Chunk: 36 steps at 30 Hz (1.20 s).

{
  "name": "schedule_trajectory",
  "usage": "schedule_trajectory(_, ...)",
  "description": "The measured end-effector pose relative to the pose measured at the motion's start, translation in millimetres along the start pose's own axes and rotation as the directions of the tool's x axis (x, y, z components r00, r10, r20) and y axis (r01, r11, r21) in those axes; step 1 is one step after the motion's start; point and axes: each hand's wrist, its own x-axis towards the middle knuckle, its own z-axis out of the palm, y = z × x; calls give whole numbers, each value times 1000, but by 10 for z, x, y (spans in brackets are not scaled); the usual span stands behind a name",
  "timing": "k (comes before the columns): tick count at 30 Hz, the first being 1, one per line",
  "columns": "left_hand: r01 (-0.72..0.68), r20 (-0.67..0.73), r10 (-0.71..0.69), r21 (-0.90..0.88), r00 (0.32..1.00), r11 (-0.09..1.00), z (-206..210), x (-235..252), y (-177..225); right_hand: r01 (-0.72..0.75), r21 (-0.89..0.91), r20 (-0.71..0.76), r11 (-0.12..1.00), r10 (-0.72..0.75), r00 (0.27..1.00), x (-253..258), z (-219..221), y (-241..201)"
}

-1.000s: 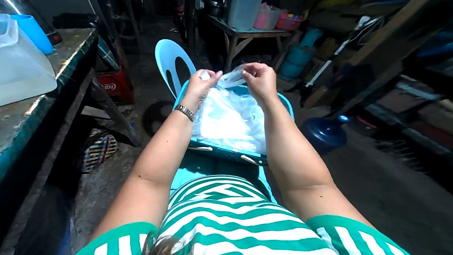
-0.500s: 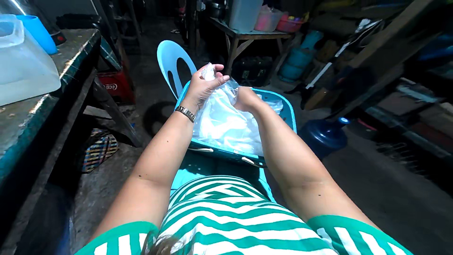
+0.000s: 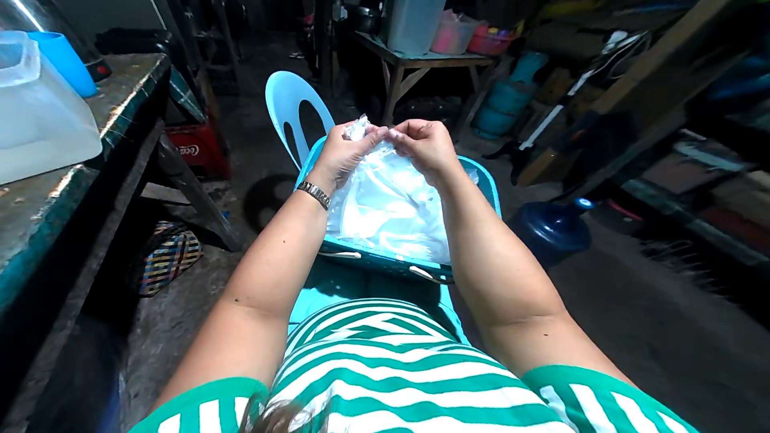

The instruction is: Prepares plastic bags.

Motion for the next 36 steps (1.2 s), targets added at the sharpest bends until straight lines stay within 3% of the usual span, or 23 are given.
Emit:
schedule_trajectory(2,57,87,-56,-12,995,998,-15,-45,50,-49,78,-65,996,54,996,11,-5,-6)
schedule_trajectory(4,85,266,-70,-45,962,995,-62,-97,85,-80,260,-146,962,121,982,31,6,4)
schedule_trajectory(7,89,486,-53,-52,872,995,-88,-123,90,-117,645,-161,755,284,945,27,-8,-67)
schedule_trajectory(9,102,453,-32,-131,891,986,-92,-144,99,-192,731,-62,655,345,937,21,-33,-86)
schedule_trajectory(11,80,315,10,-271,949,959,-92,-161,115,-311,681,108,663,329,938,-26,-69,-111)
schedule_trajectory(13,82,237,19,-406,971,910,-103,-98,78,-329,549,344,768,151,927,-113,-117,-129)
schedule_trajectory(15,131,217,-27,-485,976,865,-108,-82,89,-219,532,424,818,-34,905,-151,-128,-121)
schedule_trajectory(18,154,249,-30,-499,968,853,-122,-119,137,-141,676,292,723,-88,952,-150,-107,-66)
schedule_trajectory(20,97,299,29,-399,954,912,-147,-123,88,-153,791,182,592,11,983,-132,-106,-105)
schedule_trajectory(22,62,397,81,-334,914,941,-167,-112,56,-191,833,161,519,103,982,-111,-91,-143)
schedule_trajectory(24,14,404,120,-313,907,950,-177,-106,45,-261,794,218,549,145,965,-107,-74,-148)
schedule_trajectory(26,39,276,75,-387,958,921,-145,-120,71,-341,687,292,642,186,938,-130,-83,-193)
schedule_trajectory(27,80,233,28,-443,972,893,-129,-121,92,-350,631,333,692,165,928,-165,-90,-223)
schedule_trajectory(29,146,227,-29,-521,974,841,-113,-108,118,-205,610,379,765,-55,924,-247,-93,-198)
schedule_trajectory(31,134,255,5,-526,967,840,-127,-79,95,-79,698,418,712,-315,852,-222,-116,-71)
schedule_trajectory(32,112,263,37,-530,964,841,-139,-66,79,-45,722,414,691,-379,828,-206,-130,-37)
schedule_trajectory(34,91,278,96,-589,956,803,-163,-48,50,-41,751,346,659,-341,874,-200,-142,-21)
schedule_trajectory(36,46,261,146,-609,954,792,-181,-79,49,-103,806,258,582,-188,948,-180,-132,-38)
